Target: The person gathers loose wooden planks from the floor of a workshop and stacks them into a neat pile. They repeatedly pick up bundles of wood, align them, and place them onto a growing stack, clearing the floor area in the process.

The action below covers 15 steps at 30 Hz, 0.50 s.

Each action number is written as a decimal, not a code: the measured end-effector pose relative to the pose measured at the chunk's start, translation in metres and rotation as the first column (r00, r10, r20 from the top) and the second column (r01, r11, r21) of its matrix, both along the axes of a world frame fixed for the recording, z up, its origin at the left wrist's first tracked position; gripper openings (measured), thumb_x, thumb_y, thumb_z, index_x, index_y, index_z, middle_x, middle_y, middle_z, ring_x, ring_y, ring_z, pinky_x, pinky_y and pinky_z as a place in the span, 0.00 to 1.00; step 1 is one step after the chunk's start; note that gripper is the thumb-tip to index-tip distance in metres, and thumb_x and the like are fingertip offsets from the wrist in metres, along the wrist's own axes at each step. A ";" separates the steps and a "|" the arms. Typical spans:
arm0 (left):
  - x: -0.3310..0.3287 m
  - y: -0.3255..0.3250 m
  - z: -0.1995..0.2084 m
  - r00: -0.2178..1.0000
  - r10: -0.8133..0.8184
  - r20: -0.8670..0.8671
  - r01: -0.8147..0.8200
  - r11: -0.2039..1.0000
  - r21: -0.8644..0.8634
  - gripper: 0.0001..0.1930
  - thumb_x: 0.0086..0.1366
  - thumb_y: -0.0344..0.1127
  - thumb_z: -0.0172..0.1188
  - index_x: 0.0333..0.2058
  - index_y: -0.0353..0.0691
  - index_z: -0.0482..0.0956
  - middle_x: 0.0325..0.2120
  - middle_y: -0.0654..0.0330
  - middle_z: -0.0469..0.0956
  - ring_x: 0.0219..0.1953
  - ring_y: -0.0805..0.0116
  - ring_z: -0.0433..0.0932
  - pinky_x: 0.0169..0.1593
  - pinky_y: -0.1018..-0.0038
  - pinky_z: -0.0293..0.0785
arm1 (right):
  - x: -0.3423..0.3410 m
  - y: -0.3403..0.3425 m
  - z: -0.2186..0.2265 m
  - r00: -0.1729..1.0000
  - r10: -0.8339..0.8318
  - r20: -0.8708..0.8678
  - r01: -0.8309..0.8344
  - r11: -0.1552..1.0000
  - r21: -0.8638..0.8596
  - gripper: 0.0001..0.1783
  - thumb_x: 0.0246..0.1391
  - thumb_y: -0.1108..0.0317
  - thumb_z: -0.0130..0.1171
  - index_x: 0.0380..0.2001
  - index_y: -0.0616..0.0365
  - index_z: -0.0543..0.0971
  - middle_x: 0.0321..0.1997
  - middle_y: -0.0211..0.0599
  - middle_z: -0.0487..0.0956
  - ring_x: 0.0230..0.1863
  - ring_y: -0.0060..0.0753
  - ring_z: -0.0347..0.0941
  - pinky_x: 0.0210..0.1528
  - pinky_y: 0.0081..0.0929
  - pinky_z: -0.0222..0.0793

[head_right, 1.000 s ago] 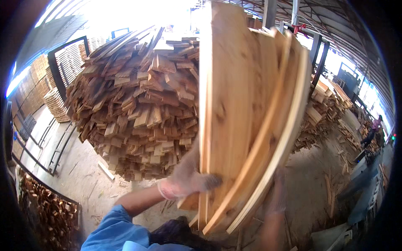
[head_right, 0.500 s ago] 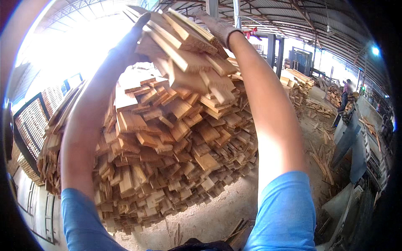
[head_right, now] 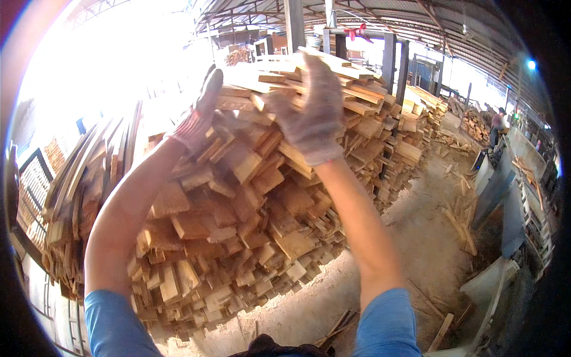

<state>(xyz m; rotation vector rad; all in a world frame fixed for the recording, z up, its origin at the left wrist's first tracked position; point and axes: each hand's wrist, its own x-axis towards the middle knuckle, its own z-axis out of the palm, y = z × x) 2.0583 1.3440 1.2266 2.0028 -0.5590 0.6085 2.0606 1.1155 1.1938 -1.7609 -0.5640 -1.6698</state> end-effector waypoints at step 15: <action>0.041 -0.049 0.026 0.920 -0.064 -0.387 0.168 0.956 0.242 0.33 0.74 0.59 0.43 0.69 0.45 0.62 0.64 0.48 0.68 0.55 0.58 0.79 0.54 0.61 0.77 | 0.073 -0.027 -0.027 0.919 -0.148 -0.366 0.220 0.962 0.164 0.35 0.51 0.42 0.49 0.44 0.67 0.78 0.42 0.52 0.79 0.45 0.47 0.76 0.51 0.42 0.71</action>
